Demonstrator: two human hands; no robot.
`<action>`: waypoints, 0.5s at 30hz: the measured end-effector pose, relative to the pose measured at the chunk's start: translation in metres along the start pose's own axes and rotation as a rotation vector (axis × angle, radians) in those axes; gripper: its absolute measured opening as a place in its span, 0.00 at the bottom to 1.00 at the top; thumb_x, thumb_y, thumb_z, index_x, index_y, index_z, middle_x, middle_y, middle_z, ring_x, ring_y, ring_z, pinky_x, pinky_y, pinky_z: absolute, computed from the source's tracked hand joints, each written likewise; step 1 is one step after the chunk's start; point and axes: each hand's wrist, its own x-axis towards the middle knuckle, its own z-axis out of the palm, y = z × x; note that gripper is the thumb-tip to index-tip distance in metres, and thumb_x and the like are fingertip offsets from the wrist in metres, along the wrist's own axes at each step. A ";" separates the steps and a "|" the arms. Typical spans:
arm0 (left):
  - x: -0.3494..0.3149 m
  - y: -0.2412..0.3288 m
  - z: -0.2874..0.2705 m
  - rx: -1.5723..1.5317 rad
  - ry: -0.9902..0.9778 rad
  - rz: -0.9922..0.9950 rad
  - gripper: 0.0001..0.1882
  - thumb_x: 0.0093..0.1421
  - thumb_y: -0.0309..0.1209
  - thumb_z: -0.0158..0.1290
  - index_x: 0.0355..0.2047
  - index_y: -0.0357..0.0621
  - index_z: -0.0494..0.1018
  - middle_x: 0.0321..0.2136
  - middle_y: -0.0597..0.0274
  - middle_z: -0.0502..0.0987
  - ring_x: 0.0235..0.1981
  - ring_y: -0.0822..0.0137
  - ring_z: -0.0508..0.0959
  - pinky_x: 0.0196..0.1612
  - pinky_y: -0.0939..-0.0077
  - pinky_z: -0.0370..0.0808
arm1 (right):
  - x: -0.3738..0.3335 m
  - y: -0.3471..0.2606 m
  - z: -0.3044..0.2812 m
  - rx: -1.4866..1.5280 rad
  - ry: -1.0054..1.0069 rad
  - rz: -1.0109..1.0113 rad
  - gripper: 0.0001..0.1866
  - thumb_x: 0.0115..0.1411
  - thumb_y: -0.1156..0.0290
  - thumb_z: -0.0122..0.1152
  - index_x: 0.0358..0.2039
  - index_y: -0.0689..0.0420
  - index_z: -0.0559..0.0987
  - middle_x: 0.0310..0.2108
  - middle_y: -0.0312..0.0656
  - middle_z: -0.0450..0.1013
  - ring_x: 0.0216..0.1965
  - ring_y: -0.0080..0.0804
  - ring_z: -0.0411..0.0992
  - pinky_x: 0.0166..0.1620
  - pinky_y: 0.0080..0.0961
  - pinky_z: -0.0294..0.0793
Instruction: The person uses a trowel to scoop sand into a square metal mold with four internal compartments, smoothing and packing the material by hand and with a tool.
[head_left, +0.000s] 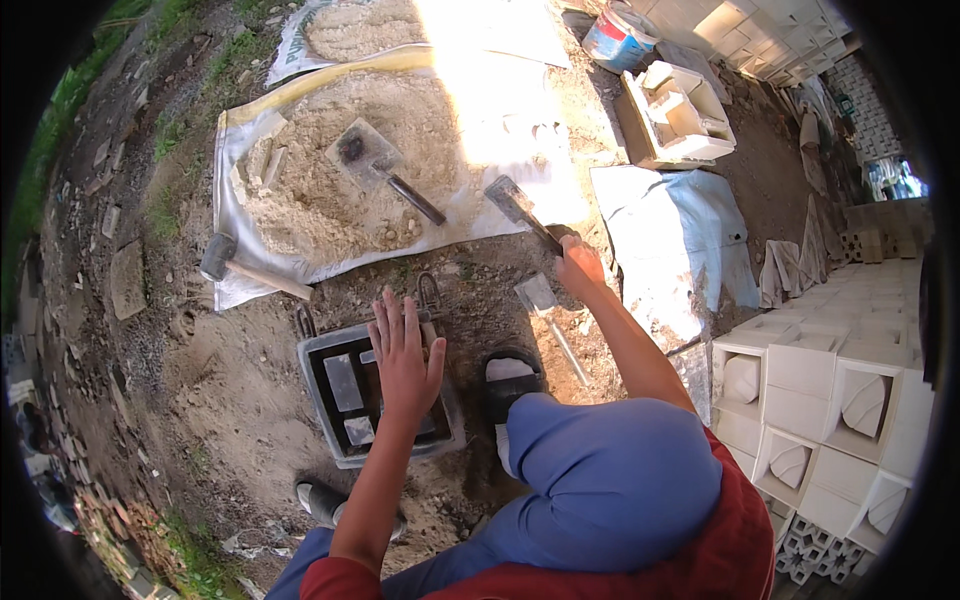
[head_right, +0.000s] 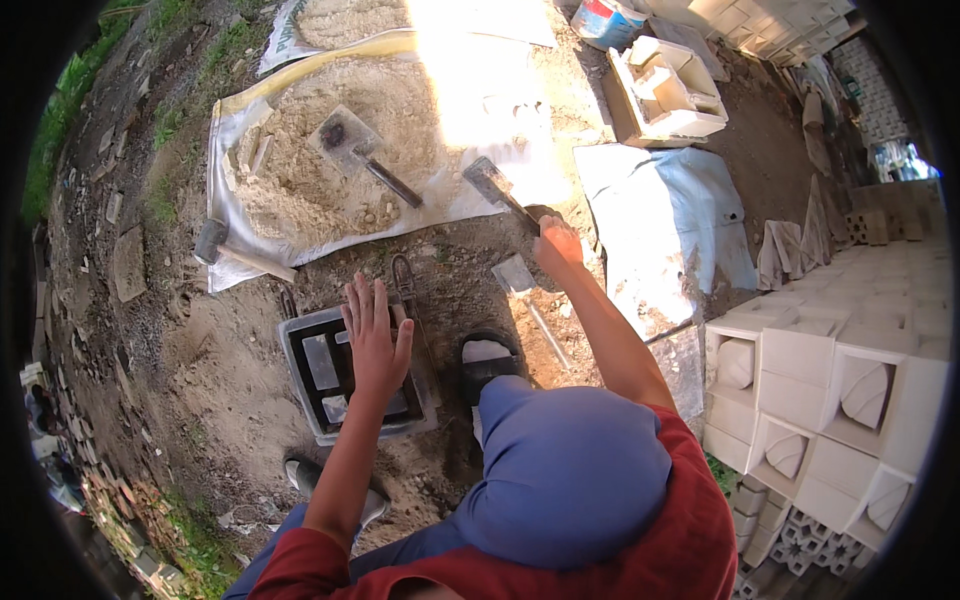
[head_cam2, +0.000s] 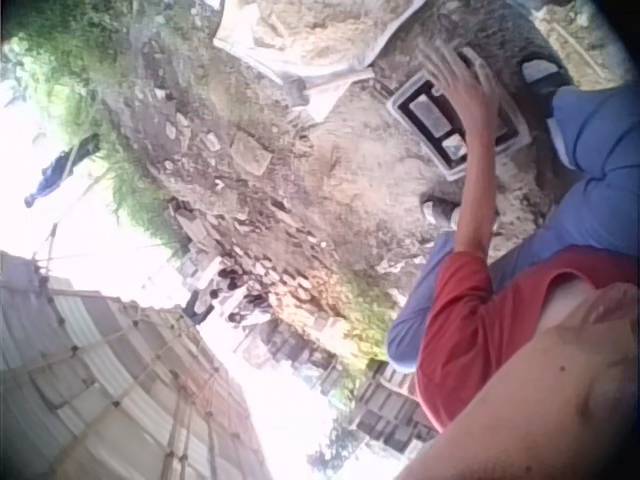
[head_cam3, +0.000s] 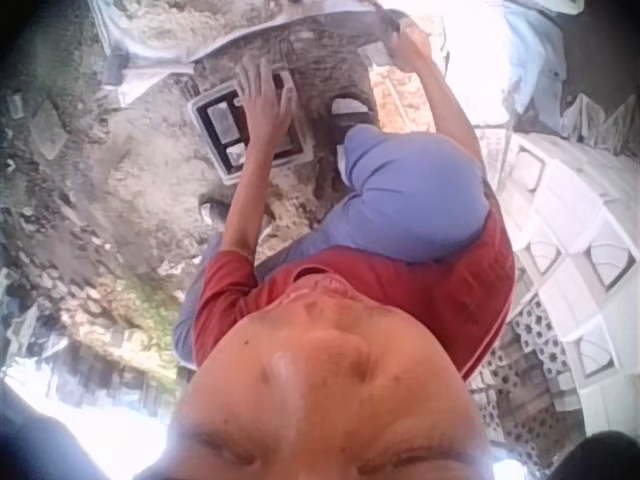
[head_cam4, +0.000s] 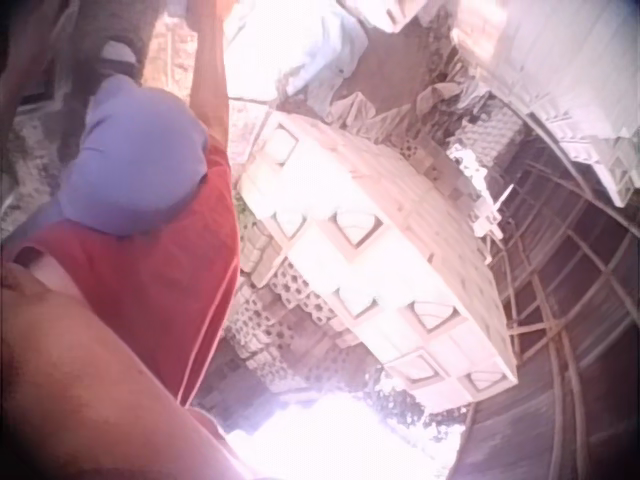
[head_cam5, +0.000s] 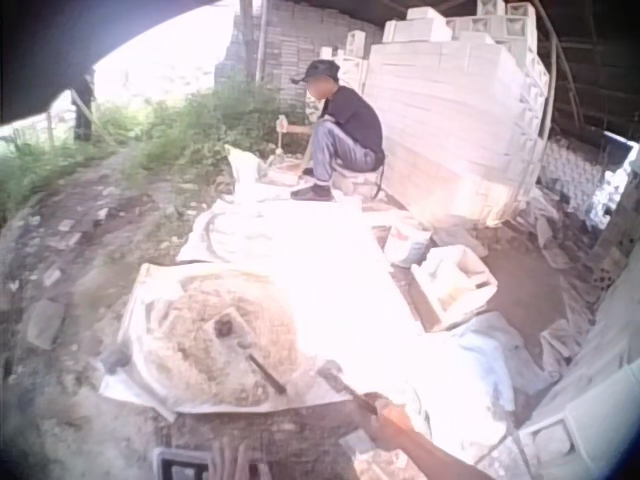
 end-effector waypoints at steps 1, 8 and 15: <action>-0.007 -0.003 -0.006 0.009 0.005 -0.004 0.38 0.69 0.45 0.47 0.73 0.39 0.52 0.75 0.44 0.44 0.76 0.42 0.43 0.74 0.43 0.38 | -0.006 0.000 -0.003 0.066 -0.012 0.021 0.17 0.62 0.66 0.57 0.49 0.60 0.71 0.42 0.56 0.75 0.42 0.55 0.76 0.47 0.46 0.75; 0.019 -0.041 -0.032 0.018 -0.033 0.145 0.42 0.68 0.46 0.50 0.74 0.37 0.48 0.75 0.43 0.45 0.76 0.43 0.43 0.74 0.46 0.41 | -0.049 -0.006 -0.084 0.634 -0.063 0.246 0.16 0.66 0.64 0.59 0.46 0.63 0.72 0.31 0.47 0.76 0.31 0.34 0.75 0.37 0.34 0.73; 0.075 -0.023 -0.028 0.046 -0.155 0.437 0.52 0.57 0.55 0.60 0.74 0.41 0.51 0.75 0.45 0.47 0.76 0.46 0.44 0.75 0.47 0.40 | -0.085 -0.026 -0.133 0.914 -0.069 0.133 0.18 0.66 0.74 0.58 0.56 0.60 0.71 0.21 0.29 0.67 0.21 0.14 0.60 0.24 0.19 0.57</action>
